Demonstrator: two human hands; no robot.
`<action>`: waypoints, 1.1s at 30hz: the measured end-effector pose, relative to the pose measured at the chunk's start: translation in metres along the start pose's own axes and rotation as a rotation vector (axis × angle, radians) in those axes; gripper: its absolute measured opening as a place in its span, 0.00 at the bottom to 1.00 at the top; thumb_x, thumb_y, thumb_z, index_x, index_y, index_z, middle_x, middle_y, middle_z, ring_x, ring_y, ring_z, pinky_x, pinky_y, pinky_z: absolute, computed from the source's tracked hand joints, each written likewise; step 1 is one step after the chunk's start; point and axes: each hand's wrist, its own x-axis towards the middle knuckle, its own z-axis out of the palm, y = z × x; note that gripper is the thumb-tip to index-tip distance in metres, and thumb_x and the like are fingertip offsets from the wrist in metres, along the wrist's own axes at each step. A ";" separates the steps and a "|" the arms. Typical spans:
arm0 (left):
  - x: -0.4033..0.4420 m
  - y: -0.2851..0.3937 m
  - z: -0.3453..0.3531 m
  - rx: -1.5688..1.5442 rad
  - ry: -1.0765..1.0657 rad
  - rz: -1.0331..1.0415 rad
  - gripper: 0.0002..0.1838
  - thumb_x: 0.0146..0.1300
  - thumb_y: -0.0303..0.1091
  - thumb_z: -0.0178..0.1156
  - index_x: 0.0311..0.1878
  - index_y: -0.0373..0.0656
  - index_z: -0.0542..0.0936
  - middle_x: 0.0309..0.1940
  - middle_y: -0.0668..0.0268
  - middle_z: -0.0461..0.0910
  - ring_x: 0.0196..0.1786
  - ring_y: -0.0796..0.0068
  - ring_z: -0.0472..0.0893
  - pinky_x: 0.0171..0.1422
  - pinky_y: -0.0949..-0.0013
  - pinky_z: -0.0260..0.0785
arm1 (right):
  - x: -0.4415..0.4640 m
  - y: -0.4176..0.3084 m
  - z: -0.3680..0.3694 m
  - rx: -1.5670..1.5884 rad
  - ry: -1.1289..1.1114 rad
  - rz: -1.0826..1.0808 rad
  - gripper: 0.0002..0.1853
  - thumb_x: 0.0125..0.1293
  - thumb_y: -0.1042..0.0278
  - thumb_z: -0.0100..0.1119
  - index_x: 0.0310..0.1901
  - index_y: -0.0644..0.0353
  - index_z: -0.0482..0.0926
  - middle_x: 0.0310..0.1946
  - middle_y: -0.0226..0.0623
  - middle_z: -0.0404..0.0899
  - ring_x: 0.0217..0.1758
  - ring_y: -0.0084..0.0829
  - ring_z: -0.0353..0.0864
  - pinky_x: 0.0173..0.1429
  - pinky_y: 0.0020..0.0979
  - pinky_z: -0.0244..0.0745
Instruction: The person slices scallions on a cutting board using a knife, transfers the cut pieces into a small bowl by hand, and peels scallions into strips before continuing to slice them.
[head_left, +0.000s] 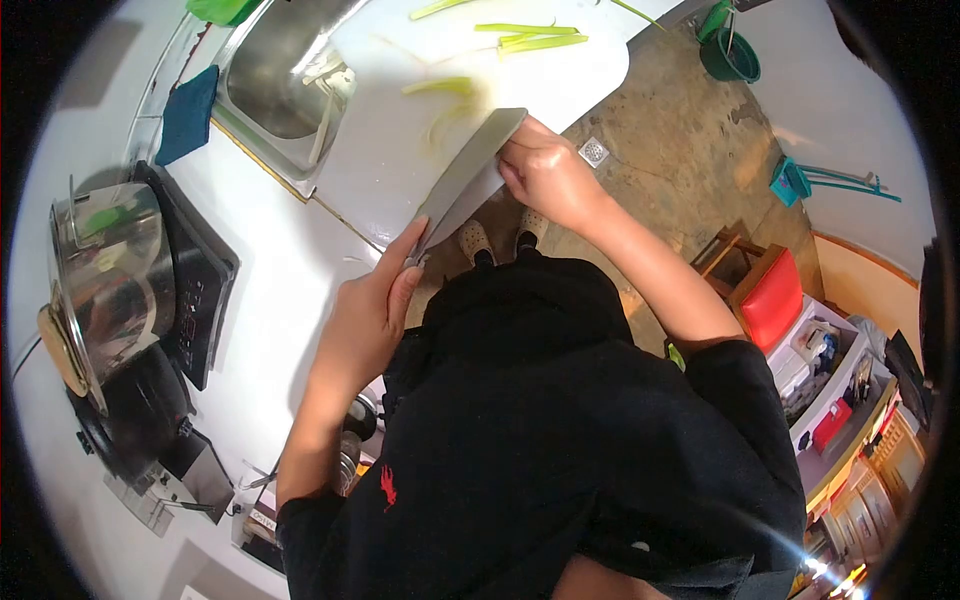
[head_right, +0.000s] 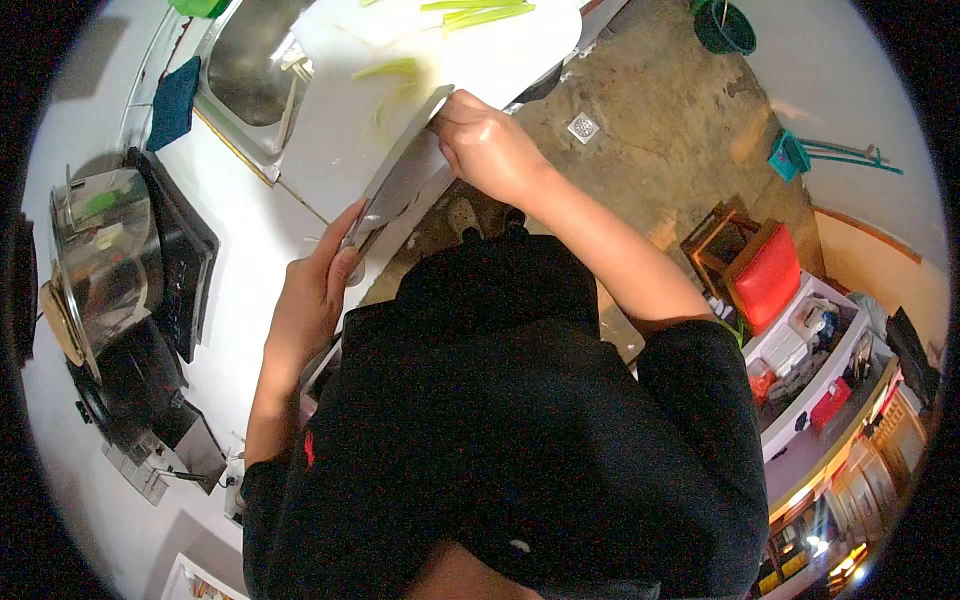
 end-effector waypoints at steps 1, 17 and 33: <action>0.000 0.003 -0.003 0.006 -0.019 -0.032 0.22 0.77 0.38 0.48 0.72 0.52 0.67 0.45 0.43 0.82 0.47 0.35 0.79 0.47 0.58 0.73 | 0.001 0.000 0.000 -0.001 0.010 -0.008 0.07 0.50 0.83 0.61 0.33 0.70 0.81 0.40 0.43 0.80 0.48 0.43 0.79 0.52 0.37 0.81; 0.064 0.025 -0.003 -0.088 0.017 0.020 0.21 0.77 0.41 0.46 0.71 0.52 0.68 0.25 0.45 0.78 0.33 0.37 0.79 0.39 0.52 0.70 | 0.000 0.001 0.004 -0.008 0.018 -0.014 0.16 0.51 0.83 0.61 0.44 0.67 0.83 0.45 0.40 0.82 0.51 0.41 0.80 0.55 0.36 0.80; -0.001 0.007 -0.002 -0.013 -0.029 -0.070 0.22 0.77 0.40 0.47 0.72 0.53 0.67 0.31 0.39 0.79 0.39 0.35 0.80 0.41 0.60 0.71 | -0.001 0.003 0.003 -0.025 0.018 -0.034 0.09 0.50 0.82 0.61 0.35 0.69 0.82 0.41 0.42 0.80 0.49 0.41 0.80 0.53 0.37 0.81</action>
